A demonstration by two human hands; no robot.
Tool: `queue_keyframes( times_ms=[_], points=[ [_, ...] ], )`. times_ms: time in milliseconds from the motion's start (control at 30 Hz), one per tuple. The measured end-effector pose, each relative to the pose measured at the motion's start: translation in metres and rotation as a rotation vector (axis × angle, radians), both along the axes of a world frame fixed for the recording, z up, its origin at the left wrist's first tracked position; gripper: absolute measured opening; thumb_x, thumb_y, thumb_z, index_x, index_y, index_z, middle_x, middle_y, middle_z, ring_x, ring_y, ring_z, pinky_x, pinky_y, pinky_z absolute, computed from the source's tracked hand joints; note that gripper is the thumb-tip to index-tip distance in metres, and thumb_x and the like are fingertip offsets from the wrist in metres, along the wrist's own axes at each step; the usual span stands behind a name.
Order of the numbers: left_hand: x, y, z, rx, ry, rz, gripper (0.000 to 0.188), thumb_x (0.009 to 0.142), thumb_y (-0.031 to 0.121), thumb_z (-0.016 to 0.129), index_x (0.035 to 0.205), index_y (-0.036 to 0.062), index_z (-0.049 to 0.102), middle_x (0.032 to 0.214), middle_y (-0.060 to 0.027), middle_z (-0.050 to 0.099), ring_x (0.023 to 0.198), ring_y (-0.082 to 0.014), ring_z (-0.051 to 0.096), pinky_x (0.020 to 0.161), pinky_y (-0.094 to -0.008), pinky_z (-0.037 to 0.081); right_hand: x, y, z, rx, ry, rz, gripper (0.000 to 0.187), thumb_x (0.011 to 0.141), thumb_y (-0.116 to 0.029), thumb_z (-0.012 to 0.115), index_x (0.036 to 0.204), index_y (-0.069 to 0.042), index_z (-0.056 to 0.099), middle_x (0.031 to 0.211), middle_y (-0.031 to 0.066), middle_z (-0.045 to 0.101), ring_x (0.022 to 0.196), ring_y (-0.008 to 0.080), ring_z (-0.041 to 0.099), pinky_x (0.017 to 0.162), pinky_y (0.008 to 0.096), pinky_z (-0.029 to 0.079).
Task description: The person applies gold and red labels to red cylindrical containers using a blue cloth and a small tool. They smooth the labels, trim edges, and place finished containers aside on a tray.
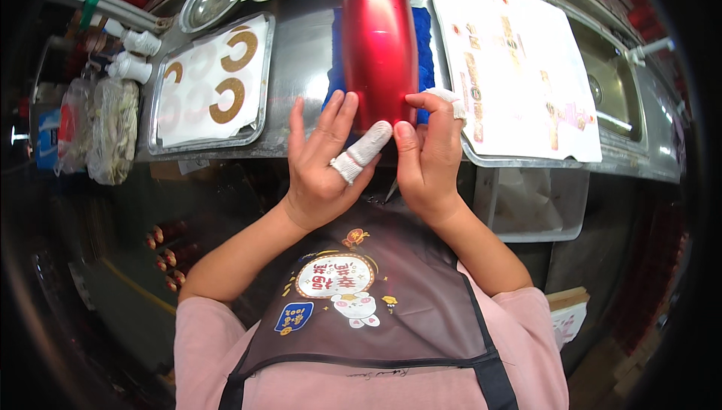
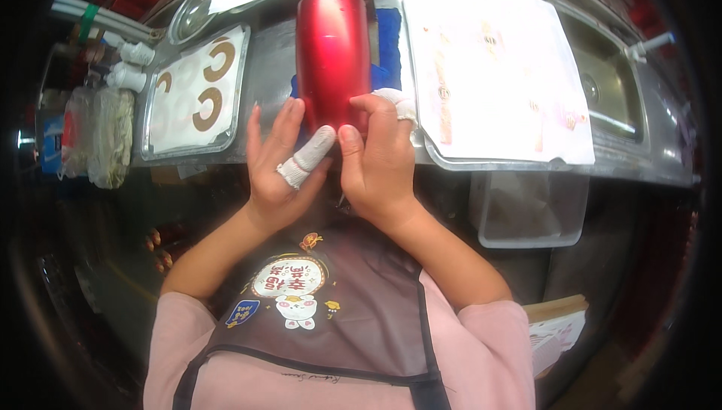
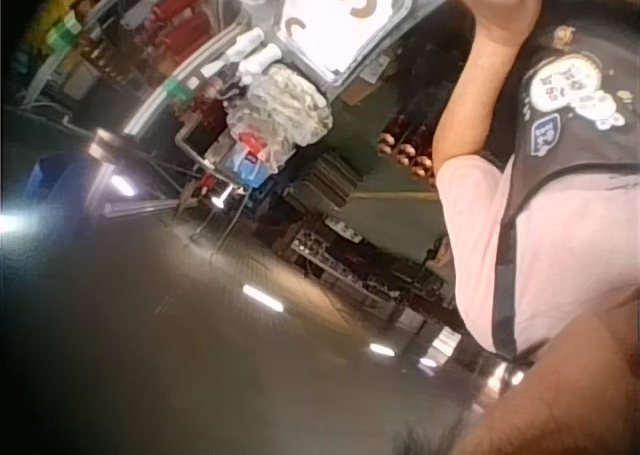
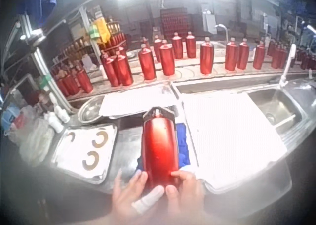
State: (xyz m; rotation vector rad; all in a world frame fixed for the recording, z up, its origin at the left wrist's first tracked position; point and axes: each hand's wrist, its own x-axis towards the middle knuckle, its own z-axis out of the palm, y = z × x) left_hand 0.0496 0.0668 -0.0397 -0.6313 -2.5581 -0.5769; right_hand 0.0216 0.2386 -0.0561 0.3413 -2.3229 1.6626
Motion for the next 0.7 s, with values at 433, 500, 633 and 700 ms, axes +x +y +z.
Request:
queue_keyframes(
  times_ms=[433,500,633,700],
  points=[
    [-0.007,0.033,0.005,-0.067,0.118,-0.037,0.023,0.081,0.015,0.073,0.103,0.0173,0.080,0.145,-0.0144,0.059,0.141,-0.0431,0.046,0.114,-0.0695,0.021,0.005,0.028,-0.013,-0.183,-0.134,0.059,0.027,0.097,0.000,0.050,0.122,0.001,0.061,0.117,0.0137,0.064,0.106,0.0237,0.059,0.095,0.0327,0.045],
    [-0.002,0.022,0.000,0.061,0.219,-0.060,0.032,0.079,0.009,0.077,0.110,0.0154,0.079,0.145,-0.0166,0.059,0.144,-0.0393,0.045,0.119,-0.0648,0.017,0.008,0.030,-0.007,-0.201,-0.138,0.031,0.027,0.097,-0.001,0.053,0.123,0.000,0.061,0.115,0.0134,0.064,0.105,0.0217,0.059,0.090,0.0307,0.047],
    [0.006,-0.002,-0.010,0.272,0.006,0.074,0.052,0.080,0.008,0.077,0.132,0.0060,0.067,0.151,-0.0247,0.050,0.138,-0.0382,0.051,0.117,-0.0630,0.024,0.008,0.022,0.006,-0.058,-0.167,0.061,0.037,0.091,-0.013,0.070,0.125,-0.002,0.060,0.111,0.0111,0.065,0.090,0.0237,0.057,0.075,0.0327,0.048],
    [0.009,-0.005,-0.014,0.310,-0.081,0.108,0.056,0.081,0.006,0.077,0.135,0.0026,0.064,0.149,-0.0251,0.052,0.133,-0.0374,0.056,0.116,-0.0617,0.027,0.005,0.014,0.010,0.061,-0.038,0.024,0.046,0.085,-0.017,0.077,0.125,-0.003,0.059,0.110,0.0115,0.065,0.087,0.0278,0.058,0.073,0.0368,0.049]
  ],
)
